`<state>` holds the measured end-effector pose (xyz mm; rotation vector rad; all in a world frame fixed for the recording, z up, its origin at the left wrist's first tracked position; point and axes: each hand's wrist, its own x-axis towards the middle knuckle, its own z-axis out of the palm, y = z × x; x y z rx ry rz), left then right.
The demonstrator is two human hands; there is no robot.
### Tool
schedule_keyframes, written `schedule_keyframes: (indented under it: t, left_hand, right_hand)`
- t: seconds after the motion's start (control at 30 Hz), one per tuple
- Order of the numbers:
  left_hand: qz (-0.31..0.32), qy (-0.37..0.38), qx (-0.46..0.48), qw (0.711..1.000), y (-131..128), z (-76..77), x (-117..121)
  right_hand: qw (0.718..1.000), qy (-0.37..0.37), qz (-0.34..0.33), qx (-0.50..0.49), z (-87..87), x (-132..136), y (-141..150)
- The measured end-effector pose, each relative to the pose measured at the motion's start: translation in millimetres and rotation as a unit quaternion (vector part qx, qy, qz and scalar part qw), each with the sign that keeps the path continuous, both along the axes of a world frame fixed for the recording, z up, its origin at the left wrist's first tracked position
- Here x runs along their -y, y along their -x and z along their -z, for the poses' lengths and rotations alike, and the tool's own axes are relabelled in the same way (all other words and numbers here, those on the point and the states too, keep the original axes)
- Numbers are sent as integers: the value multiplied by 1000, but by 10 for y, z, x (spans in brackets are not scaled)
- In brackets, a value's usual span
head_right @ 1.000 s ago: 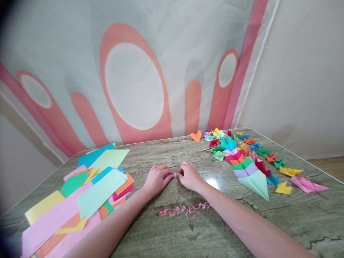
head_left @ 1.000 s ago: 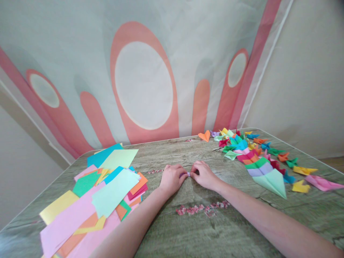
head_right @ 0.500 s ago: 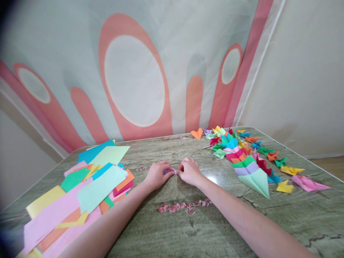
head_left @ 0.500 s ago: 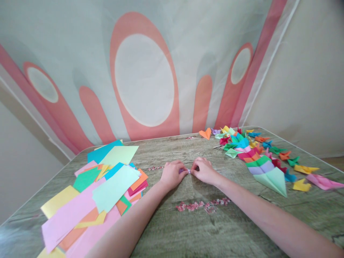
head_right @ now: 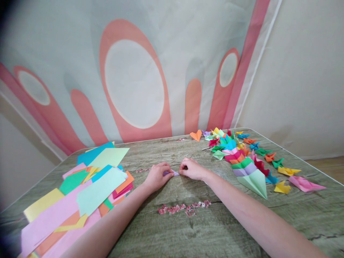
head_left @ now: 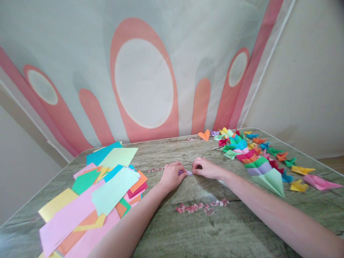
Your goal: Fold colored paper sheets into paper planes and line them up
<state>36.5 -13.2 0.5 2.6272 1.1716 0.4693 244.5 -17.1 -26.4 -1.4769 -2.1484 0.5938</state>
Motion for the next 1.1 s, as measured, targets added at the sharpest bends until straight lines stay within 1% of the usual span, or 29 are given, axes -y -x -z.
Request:
schedule_keyframes:
  t: [0.13, 0.23, 0.43, 0.6, 0.67, 0.73, 0.83, 0.93, 1.0, 1.1]
  left_hand:
    - [3, 1, 8, 1000, 2, 11, -5]
    - [3, 3, 10, 1000, 3, 19, -13]
    - [7, 8, 20, 1000, 2, 59, -45]
    - [9, 7, 17, 1000, -6, 78, -63]
    - [6, -10, 3, 1000, -2, 62, -56]
    - [9, -46, -17, 999, 13, 26, -36]
    - [48, -115, -59, 990, 45, -43, 27]
    - [95, -176, -120, 972, 67, -85, 127]
    - [106, -192, -158, 963, 74, -84, 205]
    - [93, -187, -171, 963, 86, -59, 311]
  right_hand:
    - [1000, -10, 1, -6, 27, 46, 17]
    - [999, -4, 27, 23, 7, 71, 64]
    - [994, 22, 68, 80, -106, 73, 171]
    - [985, 77, 70, 139, -236, -4, 251]
    - [980, 99, 68, 161, -295, -31, 271]
    - [974, 117, 69, 182, -352, -44, 290]
    - [966, 135, 78, 207, -417, -44, 323]
    - [960, 146, 91, 223, -459, -30, 358]
    - [958, 149, 93, 228, -484, -18, 377]
    - [957, 151, 89, 231, -528, 1, 393]
